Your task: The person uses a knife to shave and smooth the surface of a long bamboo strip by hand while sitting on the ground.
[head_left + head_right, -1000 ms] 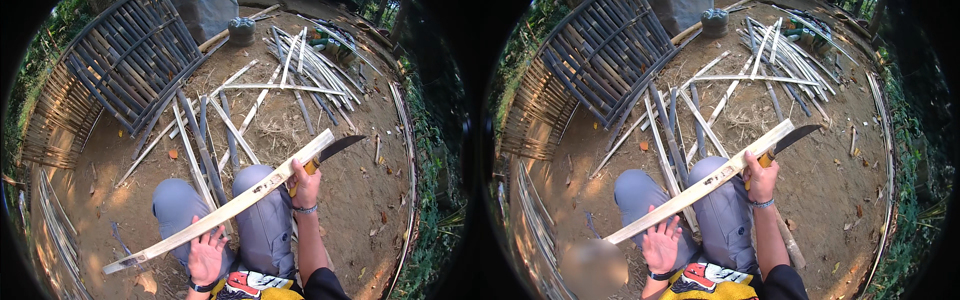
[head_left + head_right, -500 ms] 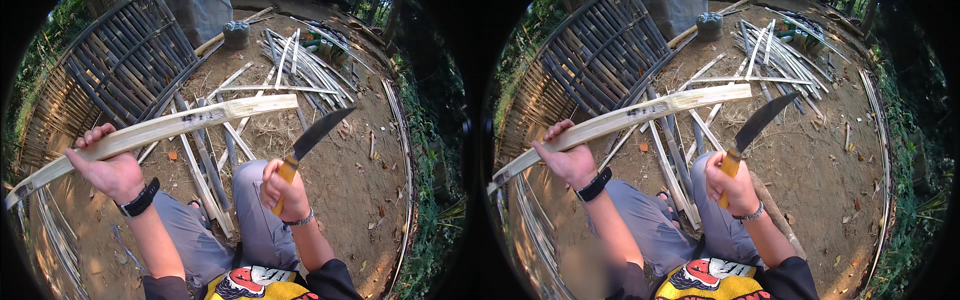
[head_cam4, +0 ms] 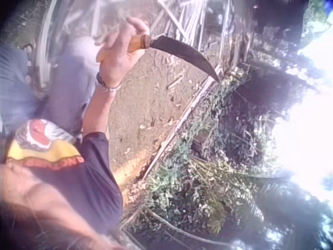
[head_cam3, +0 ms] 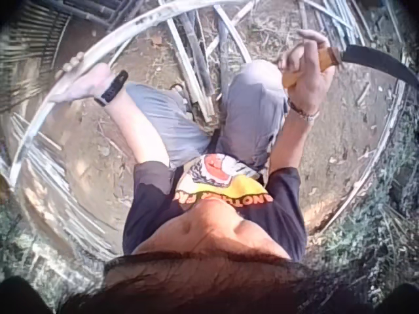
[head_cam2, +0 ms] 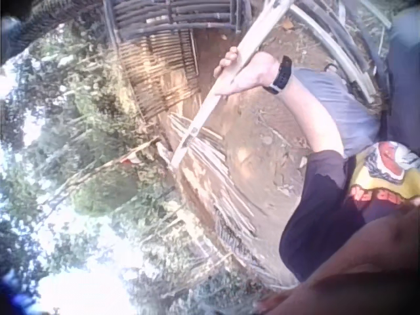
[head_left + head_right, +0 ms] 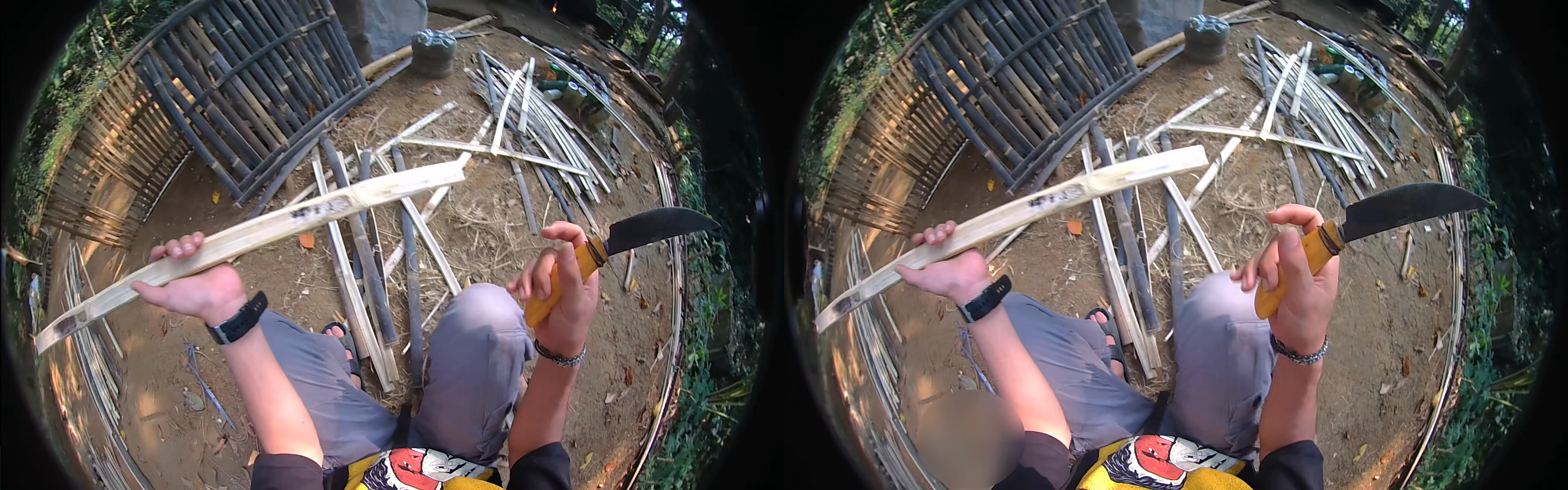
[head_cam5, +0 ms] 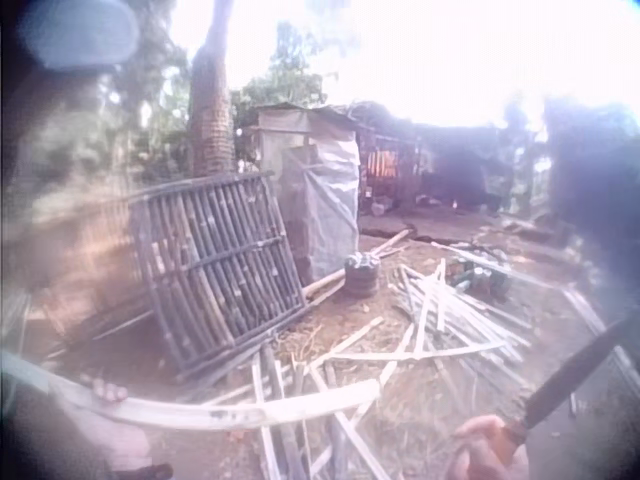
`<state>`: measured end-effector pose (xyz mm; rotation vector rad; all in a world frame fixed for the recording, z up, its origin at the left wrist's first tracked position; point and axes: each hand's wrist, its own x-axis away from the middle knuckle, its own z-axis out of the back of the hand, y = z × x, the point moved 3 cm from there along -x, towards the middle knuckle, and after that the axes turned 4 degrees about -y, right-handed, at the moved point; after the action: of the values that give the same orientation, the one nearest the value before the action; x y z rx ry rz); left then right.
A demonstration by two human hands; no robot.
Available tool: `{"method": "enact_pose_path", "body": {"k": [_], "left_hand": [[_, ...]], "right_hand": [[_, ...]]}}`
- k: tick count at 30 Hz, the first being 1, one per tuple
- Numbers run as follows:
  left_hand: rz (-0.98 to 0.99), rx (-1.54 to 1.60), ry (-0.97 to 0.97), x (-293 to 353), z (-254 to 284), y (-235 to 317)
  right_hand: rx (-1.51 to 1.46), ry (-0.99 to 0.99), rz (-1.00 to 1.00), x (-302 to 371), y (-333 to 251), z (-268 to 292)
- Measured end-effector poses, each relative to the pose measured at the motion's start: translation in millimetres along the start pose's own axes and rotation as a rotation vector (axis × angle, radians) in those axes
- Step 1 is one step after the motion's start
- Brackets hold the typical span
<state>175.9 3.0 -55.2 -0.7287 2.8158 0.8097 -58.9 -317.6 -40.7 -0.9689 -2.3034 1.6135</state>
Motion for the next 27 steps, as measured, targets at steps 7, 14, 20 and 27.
{"method": "enact_pose_path", "body": {"k": [7, 14, 20, 27], "left_hand": [[0.074, 0.091, -0.026, 14.9, -16.8, -15.6], [0.295, 0.123, -0.163, 27.9, -16.9, -43.2], [0.372, 0.106, -0.249, 27.1, -15.0, -77.0], [0.463, -0.006, -0.489, 61.1, -40.1, -90.1]], "right_hand": [[0.381, -0.349, -0.087, -38.3, 28.0, -89.5], [0.507, -0.403, -0.118, -21.4, 85.2, -91.5], [0.689, -0.297, -0.025, -35.6, 76.2, -102.5], [1.246, -0.361, 0.102, -47.8, 83.1, -93.9]]}}
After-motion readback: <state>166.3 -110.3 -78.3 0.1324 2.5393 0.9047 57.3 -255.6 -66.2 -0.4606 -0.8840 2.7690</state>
